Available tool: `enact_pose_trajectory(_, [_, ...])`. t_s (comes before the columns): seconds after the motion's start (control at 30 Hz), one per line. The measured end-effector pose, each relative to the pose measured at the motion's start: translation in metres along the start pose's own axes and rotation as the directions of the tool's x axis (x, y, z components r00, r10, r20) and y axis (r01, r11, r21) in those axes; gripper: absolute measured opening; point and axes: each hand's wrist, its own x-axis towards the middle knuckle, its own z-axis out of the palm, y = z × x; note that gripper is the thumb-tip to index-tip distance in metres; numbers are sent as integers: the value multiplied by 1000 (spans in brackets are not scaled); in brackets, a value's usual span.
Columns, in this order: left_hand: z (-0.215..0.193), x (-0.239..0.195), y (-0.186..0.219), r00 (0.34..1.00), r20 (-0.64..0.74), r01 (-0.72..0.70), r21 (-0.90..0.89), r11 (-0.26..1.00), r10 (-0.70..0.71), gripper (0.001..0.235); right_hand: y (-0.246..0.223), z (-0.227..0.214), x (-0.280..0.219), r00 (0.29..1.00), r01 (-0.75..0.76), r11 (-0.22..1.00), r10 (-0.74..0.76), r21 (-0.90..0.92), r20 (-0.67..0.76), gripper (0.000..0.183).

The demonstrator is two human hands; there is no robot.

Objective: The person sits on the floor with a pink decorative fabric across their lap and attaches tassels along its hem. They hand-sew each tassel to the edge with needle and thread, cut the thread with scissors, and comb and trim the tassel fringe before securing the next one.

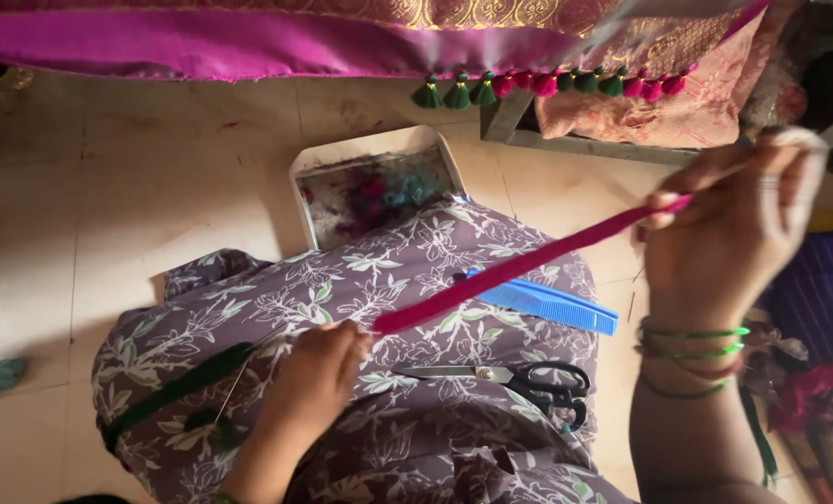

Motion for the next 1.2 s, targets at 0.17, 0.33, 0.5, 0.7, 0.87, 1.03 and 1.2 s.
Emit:
enact_pose_trajectory(0.17, [-12,14,17,945,-264,-179,79,981,194,14,-10,49,-11,968,146,885,-36,-443,248,18])
enact_pose_trajectory(0.33, [-22,31,86,851,-416,-434,-212,876,320,25,25,95,-46,770,273,672,275,-688,575,8])
enact_pose_trajectory(0.5, [-15,35,98,898,-345,-408,-417,812,274,12,29,111,-55,779,247,719,251,-650,574,17])
enact_pose_trajectory(0.7, [6,34,92,942,-335,-192,-541,819,0,13,50,105,-64,736,-291,803,535,-520,414,47])
enact_pose_trajectory(0.87, [2,34,76,828,-539,-372,-320,872,155,15,71,102,-79,577,-614,700,713,-365,398,55])
enact_pose_trajectory(1.03, [-27,33,76,929,-364,-226,-690,687,-60,24,109,65,-104,508,-634,656,753,-410,418,24])
enact_pose_trajectory(1.2, [-74,42,33,805,-462,-371,-882,291,-372,44,118,45,-98,516,-642,624,782,-446,350,20])
